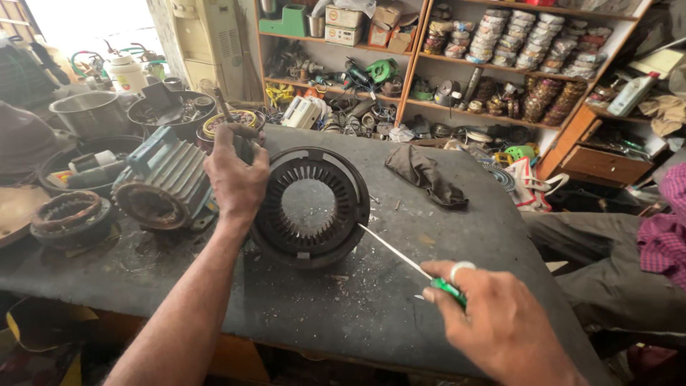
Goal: The person holds a motor rotor on a workbench and repeatedly scrapes its inner surface with a screwdriver to remove debris. The rotor is rotated by hand to access different areas while the scraping continues.
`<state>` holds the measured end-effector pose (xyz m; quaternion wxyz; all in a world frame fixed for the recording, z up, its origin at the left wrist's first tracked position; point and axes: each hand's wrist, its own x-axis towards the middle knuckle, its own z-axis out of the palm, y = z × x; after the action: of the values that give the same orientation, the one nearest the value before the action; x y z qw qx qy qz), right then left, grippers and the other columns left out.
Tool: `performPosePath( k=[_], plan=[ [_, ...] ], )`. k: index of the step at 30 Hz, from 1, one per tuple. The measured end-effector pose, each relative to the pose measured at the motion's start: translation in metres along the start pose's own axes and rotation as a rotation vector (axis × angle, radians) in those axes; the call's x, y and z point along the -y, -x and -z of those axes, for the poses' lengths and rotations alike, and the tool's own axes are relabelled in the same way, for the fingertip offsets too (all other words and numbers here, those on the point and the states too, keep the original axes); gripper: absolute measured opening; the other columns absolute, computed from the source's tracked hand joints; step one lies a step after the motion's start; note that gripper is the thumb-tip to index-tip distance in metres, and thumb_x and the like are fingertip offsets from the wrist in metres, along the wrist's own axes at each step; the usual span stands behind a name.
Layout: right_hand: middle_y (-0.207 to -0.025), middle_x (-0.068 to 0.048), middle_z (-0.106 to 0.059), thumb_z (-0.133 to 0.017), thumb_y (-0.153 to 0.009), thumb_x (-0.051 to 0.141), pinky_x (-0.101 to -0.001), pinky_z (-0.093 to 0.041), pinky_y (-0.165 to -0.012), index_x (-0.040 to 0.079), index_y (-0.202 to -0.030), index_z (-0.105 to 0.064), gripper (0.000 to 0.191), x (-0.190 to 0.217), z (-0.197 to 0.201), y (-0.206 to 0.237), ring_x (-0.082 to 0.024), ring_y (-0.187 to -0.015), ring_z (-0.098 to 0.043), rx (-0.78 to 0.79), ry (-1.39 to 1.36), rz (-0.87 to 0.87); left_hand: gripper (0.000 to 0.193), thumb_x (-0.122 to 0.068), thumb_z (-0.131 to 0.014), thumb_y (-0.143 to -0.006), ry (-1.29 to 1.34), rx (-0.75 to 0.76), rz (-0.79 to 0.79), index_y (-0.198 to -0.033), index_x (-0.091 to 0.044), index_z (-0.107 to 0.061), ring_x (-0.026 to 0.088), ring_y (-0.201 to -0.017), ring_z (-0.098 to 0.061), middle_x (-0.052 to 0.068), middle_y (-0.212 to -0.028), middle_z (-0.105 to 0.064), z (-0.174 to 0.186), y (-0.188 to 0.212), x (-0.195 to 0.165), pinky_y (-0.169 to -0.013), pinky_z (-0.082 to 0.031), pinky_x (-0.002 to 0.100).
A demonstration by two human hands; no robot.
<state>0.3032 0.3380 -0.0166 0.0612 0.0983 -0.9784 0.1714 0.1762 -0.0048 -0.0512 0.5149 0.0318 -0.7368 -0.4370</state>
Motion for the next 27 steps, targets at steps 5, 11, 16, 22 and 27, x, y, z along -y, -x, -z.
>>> performPosePath(
  k=[5, 11, 16, 22, 27],
  plan=[
    [-0.1, -0.008, -0.079, -0.077, -0.08, 0.035, -0.048, -0.056, -0.079, 0.025, -0.114, -0.078, 0.035, 0.026, -0.007, 0.004, -0.036, -0.086, -0.072, -0.102, 0.065, 0.071, 0.018, -0.003, -0.069, -0.087, 0.033, -0.043, -0.065, -0.104, -0.004, -0.062, 0.019, -0.066, -0.065, 0.007, -0.074, -0.066, 0.005, 0.002, 0.0, -0.067, -0.052, 0.037],
    [-0.1, -0.007, -0.077, -0.075, -0.084, 0.036, -0.0483, -0.057, -0.081, 0.03, -0.119, -0.075, 0.035, 0.06, -0.012, 0.0, -0.036, -0.09, -0.072, -0.051, 0.198, -0.008, 0.017, -0.006, -0.068, -0.09, 0.086, -0.031, -0.037, -0.104, -0.003, -0.061, 0.023, -0.07, -0.07, 0.009, -0.077, -0.068, 0.009, 0.002, 0.001, -0.071, -0.055, 0.039],
    [-0.096, -0.008, -0.076, -0.073, -0.083, 0.035, -0.051, -0.057, -0.076, 0.031, -0.119, -0.075, 0.036, 0.073, -0.019, -0.001, -0.038, -0.082, -0.071, -0.117, 0.325, 0.037, 0.021, -0.006, -0.068, -0.088, 0.081, -0.019, -0.028, -0.106, -0.002, -0.06, 0.032, -0.076, -0.071, 0.014, -0.082, -0.069, 0.013, 0.0, 0.002, -0.074, -0.054, 0.044],
    [-0.085, -0.009, -0.074, -0.075, -0.081, 0.032, -0.0512, -0.058, -0.067, 0.025, -0.11, -0.077, 0.03, 0.075, -0.023, -0.004, -0.037, -0.07, -0.071, -0.266, 0.397, 0.25, 0.024, -0.008, -0.069, -0.087, 0.044, -0.007, -0.002, -0.109, -0.004, -0.06, 0.038, -0.086, -0.07, 0.017, -0.093, -0.071, 0.014, -0.004, 0.006, -0.075, -0.052, 0.049],
    [-0.077, -0.012, -0.068, -0.077, -0.078, 0.028, -0.0525, -0.055, -0.058, 0.021, -0.108, -0.077, 0.03, 0.073, -0.027, -0.013, -0.039, -0.062, -0.067, -0.324, 0.497, 0.398, 0.026, -0.006, -0.067, -0.087, 0.071, -0.016, -0.018, -0.111, -0.005, -0.06, 0.039, -0.09, -0.07, 0.017, -0.098, -0.071, 0.011, -0.009, 0.012, -0.076, -0.052, 0.05]
  ],
)
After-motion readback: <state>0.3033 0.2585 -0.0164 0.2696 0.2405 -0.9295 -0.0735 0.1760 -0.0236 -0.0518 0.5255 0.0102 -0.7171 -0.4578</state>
